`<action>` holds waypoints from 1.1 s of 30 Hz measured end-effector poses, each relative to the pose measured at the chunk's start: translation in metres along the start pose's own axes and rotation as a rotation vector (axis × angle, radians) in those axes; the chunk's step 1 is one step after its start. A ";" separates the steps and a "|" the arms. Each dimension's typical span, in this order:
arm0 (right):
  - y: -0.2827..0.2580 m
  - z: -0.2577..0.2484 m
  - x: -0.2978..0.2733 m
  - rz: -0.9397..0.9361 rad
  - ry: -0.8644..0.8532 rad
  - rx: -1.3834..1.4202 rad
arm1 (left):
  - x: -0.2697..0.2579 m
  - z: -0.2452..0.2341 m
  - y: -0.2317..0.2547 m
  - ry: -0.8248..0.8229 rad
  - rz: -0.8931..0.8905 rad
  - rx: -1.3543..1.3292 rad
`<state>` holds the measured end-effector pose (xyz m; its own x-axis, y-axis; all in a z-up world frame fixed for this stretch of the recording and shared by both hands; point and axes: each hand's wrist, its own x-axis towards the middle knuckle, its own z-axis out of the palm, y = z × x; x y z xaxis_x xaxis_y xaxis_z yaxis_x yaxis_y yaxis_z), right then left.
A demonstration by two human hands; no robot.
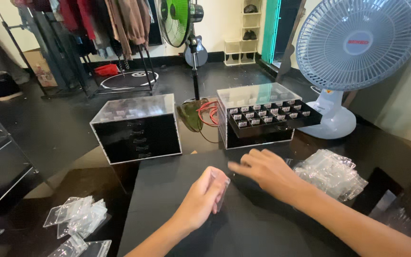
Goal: The person repeatedly picks small items from a compartmentalized organizer using tweezers, places them into small clear plastic bags, and sets the filled bags aside on the table. The process is repeated continuously throughout the clip.
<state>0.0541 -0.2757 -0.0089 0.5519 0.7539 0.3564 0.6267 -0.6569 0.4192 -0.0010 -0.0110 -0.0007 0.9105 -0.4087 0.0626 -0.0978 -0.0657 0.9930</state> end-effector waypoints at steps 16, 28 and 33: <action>-0.059 -0.074 0.007 0.685 0.150 1.380 | -0.007 0.003 0.013 0.145 0.175 0.126; -0.064 -0.075 0.001 0.565 0.251 1.228 | -0.015 0.004 0.017 0.145 0.249 0.291; -0.066 -0.072 0.001 0.642 0.193 1.304 | -0.012 -0.002 0.009 0.118 0.438 0.449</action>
<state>-0.0267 -0.2311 0.0234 0.9071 0.2557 0.3343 0.4076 -0.3355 -0.8493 -0.0120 -0.0053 0.0077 0.7836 -0.3825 0.4894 -0.6065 -0.3007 0.7360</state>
